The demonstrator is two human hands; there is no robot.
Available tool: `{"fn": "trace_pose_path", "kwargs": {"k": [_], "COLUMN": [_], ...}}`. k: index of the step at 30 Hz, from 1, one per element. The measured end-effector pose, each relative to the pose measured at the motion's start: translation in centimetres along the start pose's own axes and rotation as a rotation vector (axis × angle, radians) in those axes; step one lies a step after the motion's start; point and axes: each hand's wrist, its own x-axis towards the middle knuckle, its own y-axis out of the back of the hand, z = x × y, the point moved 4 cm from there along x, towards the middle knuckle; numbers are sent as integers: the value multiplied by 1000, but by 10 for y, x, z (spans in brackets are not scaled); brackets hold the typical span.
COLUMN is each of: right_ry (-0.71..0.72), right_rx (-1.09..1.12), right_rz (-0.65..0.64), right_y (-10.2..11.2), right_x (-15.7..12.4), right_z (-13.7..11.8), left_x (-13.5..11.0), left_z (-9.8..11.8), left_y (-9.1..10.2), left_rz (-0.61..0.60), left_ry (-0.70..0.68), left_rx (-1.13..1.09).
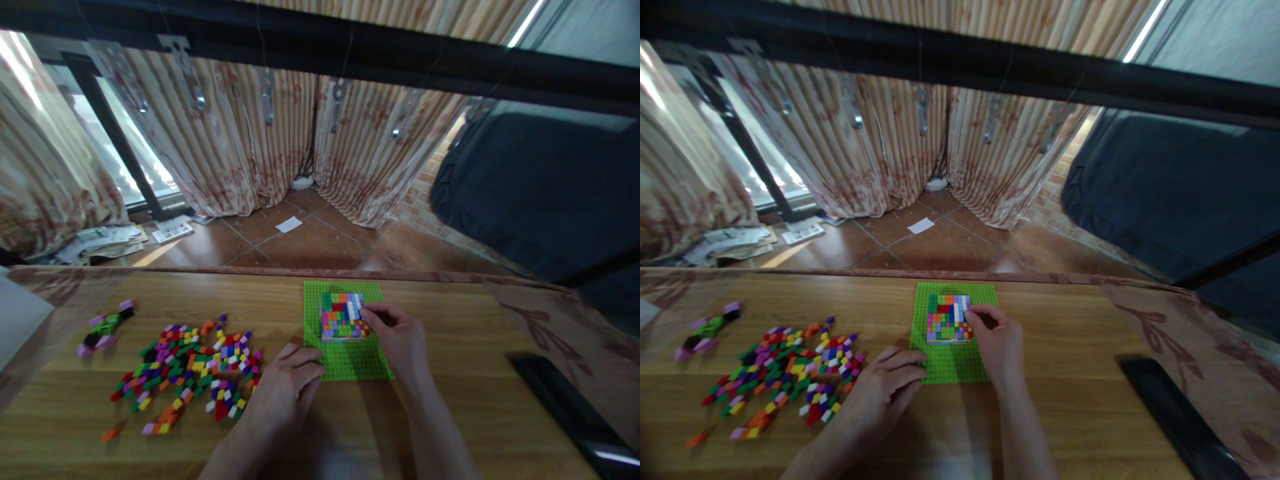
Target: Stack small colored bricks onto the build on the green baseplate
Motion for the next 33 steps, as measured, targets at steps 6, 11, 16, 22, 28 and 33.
{"fn": "trace_pose_path", "kwargs": {"k": [6,11,16,22,28,33], "right_ry": [-118,-163,-220,-215,-236,-221], "right_rx": [173,233,299,342,347,326], "right_rz": [-4,13,40,41,-5,102], "right_y": [-4,-5,-6,-9,-6,5], "right_x": [2,1,0,-3,-2,4], "right_z": [4,3,4,5,9,13], "left_x": [2,1,2,3,3,3], "left_z": [-1,-4,-6,-6,-4,-3], "left_y": [1,0,-2,0,1,3], "left_rz": [-3,-12,-36,-35,-34,-50], "left_ry": [-14,-14,-30,-22,12,21], "left_rx": [-25,-18,-11,-37,-58,-62]}}
